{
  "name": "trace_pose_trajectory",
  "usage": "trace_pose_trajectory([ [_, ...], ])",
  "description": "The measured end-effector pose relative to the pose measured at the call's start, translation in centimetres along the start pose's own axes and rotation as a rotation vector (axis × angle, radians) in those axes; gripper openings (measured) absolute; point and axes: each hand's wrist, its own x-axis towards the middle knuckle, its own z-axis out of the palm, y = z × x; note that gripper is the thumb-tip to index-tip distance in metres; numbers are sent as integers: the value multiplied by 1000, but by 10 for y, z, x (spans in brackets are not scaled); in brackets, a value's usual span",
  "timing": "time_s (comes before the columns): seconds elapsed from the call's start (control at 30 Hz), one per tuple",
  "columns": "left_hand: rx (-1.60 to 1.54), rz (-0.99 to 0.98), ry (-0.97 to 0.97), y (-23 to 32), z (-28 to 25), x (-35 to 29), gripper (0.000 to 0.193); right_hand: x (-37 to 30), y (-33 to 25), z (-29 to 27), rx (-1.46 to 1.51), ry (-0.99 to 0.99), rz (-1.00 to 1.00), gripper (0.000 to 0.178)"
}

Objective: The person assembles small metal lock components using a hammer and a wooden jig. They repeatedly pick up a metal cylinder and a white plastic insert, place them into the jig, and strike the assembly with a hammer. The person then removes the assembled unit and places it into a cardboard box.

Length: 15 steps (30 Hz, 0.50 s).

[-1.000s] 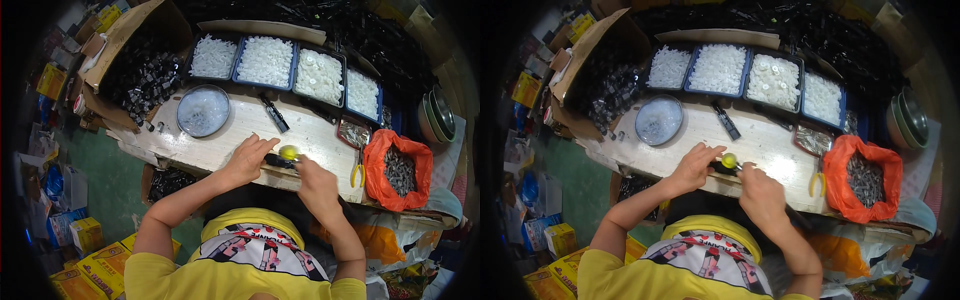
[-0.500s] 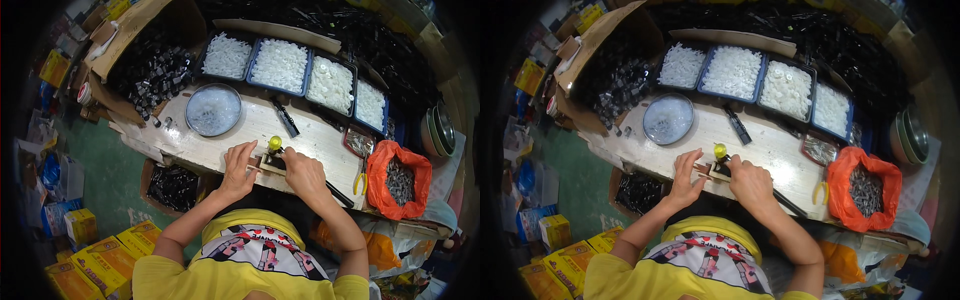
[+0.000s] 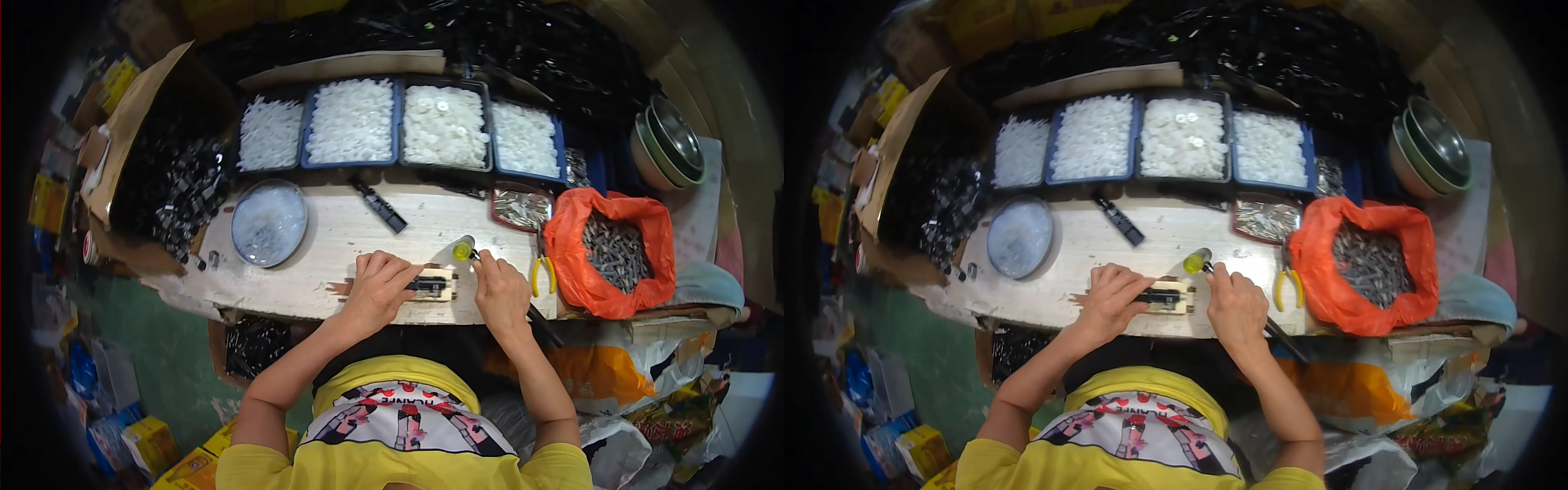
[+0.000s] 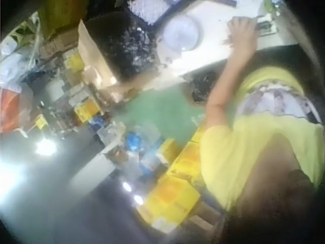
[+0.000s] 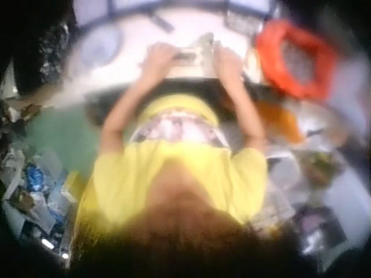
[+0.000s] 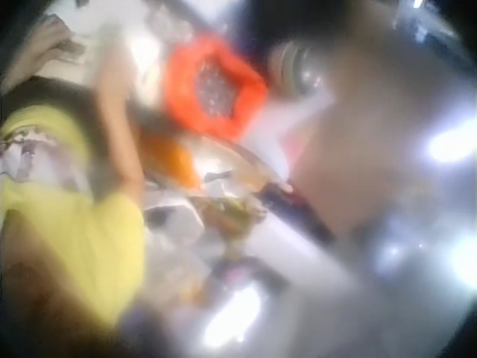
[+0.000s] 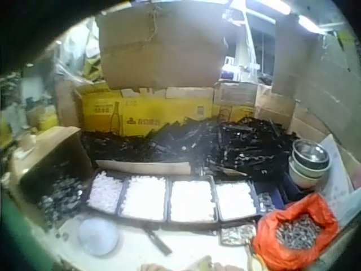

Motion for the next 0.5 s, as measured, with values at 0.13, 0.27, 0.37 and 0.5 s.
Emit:
trace_pose_trajectory([
  [0.13, -110, 68, 18, -6, -2, 5, 37, -1, 33, 6, 32, 160, 12, 16],
  [0.27, -810, -358, 185, -4, -26, 9, 34, -6, 70, -18, -143, 164, 205, 17],
  [0.37, -1590, -695, 329, -1, -39, 9, 40, -18, 82, -8, -310, 48, 235, 18],
  [0.5, -1493, -709, 271, 5, -31, 0, 35, -16, 92, -6, -315, 108, 176, 16],
])
